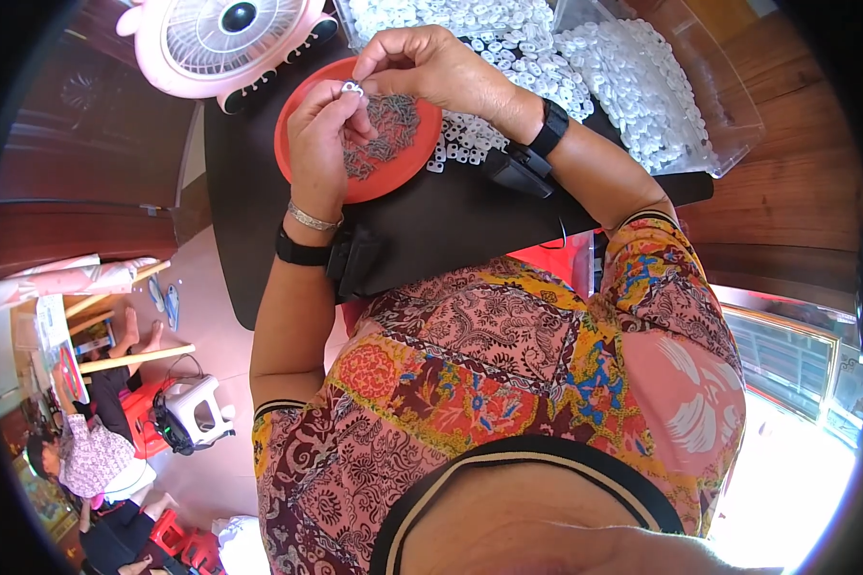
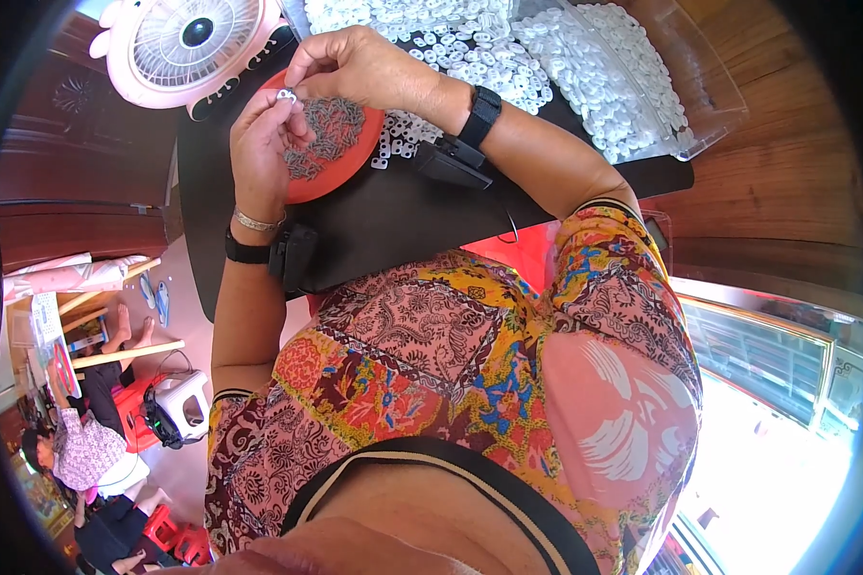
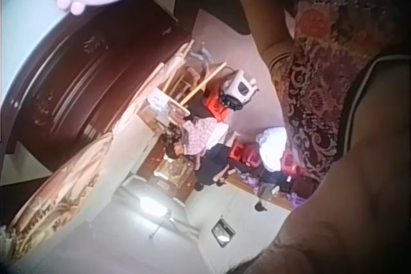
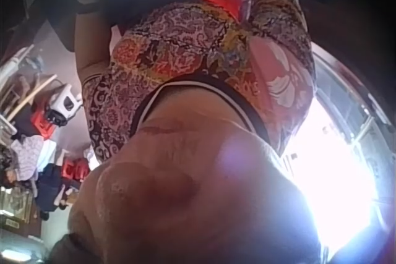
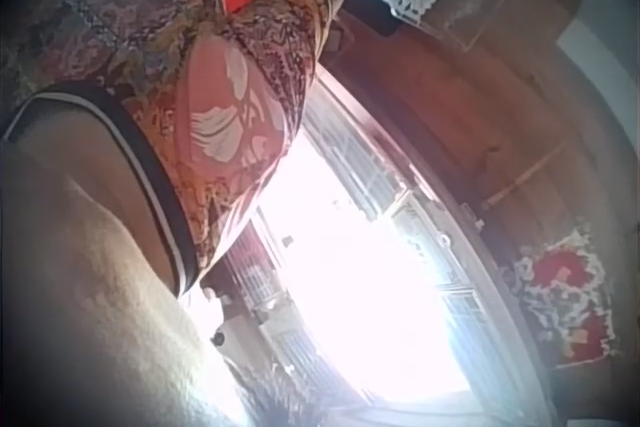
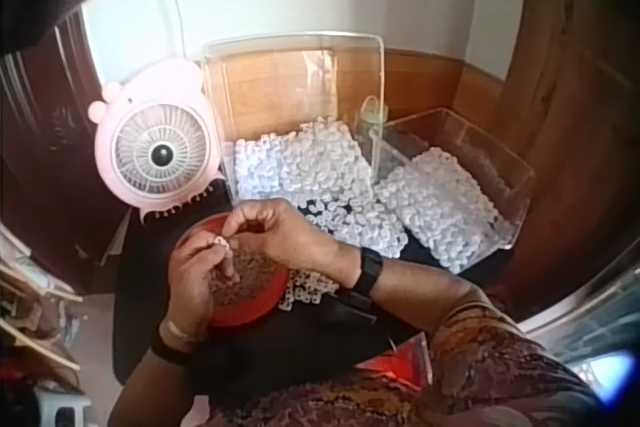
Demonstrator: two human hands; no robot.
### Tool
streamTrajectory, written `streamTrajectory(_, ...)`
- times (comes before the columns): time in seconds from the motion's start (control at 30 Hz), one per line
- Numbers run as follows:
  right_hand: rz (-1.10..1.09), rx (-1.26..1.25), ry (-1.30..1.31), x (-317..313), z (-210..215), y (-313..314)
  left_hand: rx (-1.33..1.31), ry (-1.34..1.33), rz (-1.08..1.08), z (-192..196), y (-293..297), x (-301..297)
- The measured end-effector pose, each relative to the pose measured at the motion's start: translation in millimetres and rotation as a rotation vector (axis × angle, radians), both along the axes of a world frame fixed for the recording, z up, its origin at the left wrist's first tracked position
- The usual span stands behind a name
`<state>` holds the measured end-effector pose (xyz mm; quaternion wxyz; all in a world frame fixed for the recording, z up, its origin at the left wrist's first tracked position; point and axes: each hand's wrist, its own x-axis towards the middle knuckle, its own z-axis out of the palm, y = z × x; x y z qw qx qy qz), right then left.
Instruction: Assembling small white plastic components by inserting small pins or other parts by hand.
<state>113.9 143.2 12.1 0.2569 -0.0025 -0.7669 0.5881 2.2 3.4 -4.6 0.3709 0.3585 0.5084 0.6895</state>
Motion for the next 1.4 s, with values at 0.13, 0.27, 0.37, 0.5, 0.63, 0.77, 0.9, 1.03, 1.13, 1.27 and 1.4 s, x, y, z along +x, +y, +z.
streamTrajectory(0.13, -0.043, 0.169, -0.083, 3, 4, -2, -0.013, 0.052, -0.004, -1, 0, 0)
streamTrajectory(0.27, -0.106, 0.306, -0.106, 6, 10, -7, -0.002, 0.125, -0.005, 1, -1, 1)
streamTrajectory(0.37, -0.089, 0.295, -0.099, 6, 11, -5, -0.018, 0.118, -0.036, 2, -2, 1)
streamTrajectory(0.5, -0.085, 0.227, -0.051, 7, 11, 1, -0.001, 0.103, 0.002, 1, -2, 1)
streamTrajectory(0.63, -0.073, 0.296, -0.048, 8, 14, -1, -0.016, 0.096, 0.028, 1, -2, 1)
streamTrajectory(0.77, -0.059, 0.407, -0.09, 10, 20, -4, -0.025, 0.12, 0.011, 2, -2, 2)
streamTrajectory(0.9, -0.044, 0.415, -0.072, 11, 22, -3, -0.008, 0.121, 0.009, 0, -1, 0)
streamTrajectory(1.03, -0.03, 0.404, -0.084, 12, 25, -3, -0.007, 0.125, 0.0, -1, -1, -1)
streamTrajectory(1.13, -0.044, 0.449, -0.079, 12, 22, -1, -0.016, 0.112, -0.003, 0, -1, 0)
streamTrajectory(1.27, -0.068, 0.459, -0.095, 15, 27, -3, -0.017, 0.124, 0.0, 2, -2, 1)
streamTrajectory(1.4, -0.042, 0.439, -0.077, 14, 25, -1, -0.016, 0.14, -0.004, 1, -2, 1)
